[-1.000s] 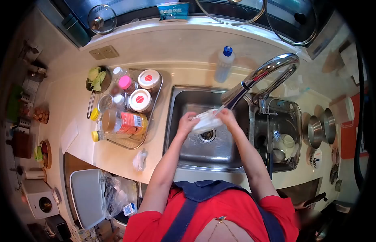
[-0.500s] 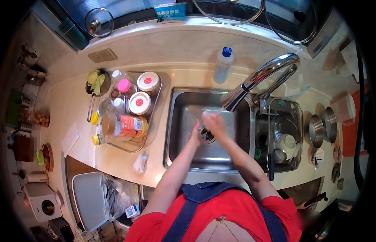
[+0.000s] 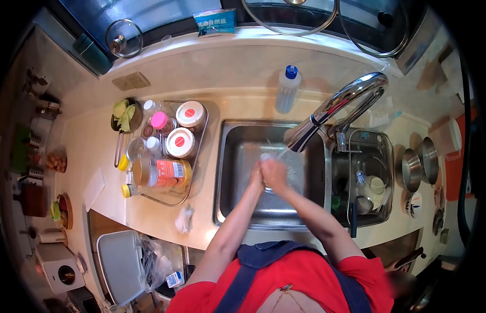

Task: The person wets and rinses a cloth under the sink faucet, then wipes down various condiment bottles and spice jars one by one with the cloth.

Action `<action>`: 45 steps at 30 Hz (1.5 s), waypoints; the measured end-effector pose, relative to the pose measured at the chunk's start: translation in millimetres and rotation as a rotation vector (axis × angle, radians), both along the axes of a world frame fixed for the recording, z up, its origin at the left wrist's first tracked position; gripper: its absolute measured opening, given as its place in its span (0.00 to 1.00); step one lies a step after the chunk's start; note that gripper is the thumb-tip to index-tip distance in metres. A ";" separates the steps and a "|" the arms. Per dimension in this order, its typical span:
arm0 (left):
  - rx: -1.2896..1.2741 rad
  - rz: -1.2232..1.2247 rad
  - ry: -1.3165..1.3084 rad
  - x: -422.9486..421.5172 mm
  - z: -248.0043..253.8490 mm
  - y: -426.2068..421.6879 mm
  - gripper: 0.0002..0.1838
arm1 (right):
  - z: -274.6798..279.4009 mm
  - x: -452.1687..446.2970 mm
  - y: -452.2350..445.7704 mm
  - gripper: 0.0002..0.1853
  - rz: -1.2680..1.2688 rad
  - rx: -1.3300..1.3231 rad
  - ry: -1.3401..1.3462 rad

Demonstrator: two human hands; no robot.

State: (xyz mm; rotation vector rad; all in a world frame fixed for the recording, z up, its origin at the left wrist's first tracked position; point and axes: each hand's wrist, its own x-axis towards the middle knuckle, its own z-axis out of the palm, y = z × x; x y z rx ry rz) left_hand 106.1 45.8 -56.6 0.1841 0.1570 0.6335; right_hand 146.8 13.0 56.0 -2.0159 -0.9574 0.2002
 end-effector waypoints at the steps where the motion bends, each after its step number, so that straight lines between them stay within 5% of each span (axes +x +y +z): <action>1: -0.013 -0.087 -0.016 -9.9 9.6 1.9 0.12 | 16.6 -14.5 -7.8 0.15 0.177 -0.097 -0.069; 3: -0.035 -0.264 -0.042 -29.8 33.2 6.1 0.09 | 6.0 -4.9 -3.4 0.15 0.112 -0.154 -0.181; 4: 0.025 -0.150 0.366 -19.0 47.8 -1.8 0.09 | -3.4 2.3 -2.4 0.15 0.048 -0.215 -0.289; 5: 0.087 -0.031 0.776 -14.9 60.7 -10.7 0.09 | -12.3 24.7 -0.7 0.13 -0.020 -0.165 -0.067; 10: 0.409 -0.004 0.784 -34.8 75.4 -5.3 0.10 | -39.4 73.0 -0.4 0.10 0.043 -0.132 0.389; 12: 0.480 -0.045 0.898 -50.3 76.4 10.2 0.09 | -12.6 69.0 -10.5 0.09 0.226 0.259 0.949; 14: 0.561 -0.092 1.017 -64.8 81.2 23.4 0.09 | -20.0 83.6 -17.3 0.08 0.205 0.212 0.988; 16: 0.576 0.244 1.082 -71.6 89.1 34.2 0.08 | -28.6 96.8 -15.5 0.08 0.184 0.324 1.175; 20: 0.608 0.334 0.781 -76.4 100.5 48.6 0.09 | -7.9 90.7 -18.0 0.14 0.214 0.380 1.240; 25: 0.687 0.296 0.708 -72.0 128.7 48.6 0.08 | 18.8 64.8 -15.6 0.30 0.273 -0.059 0.443; 32: 0.721 0.365 0.770 -106.5 141.1 52.4 0.09 | -12.7 91.0 -9.4 0.15 0.227 -0.035 0.722; 40: 0.604 0.277 0.741 -141.2 122.9 60.4 0.05 | 2.1 87.3 -8.8 0.12 0.173 0.103 0.833; 45: 0.686 -0.055 0.884 -136.2 105.8 66.9 0.16 | 1.0 102.1 -15.5 0.11 0.282 0.150 0.890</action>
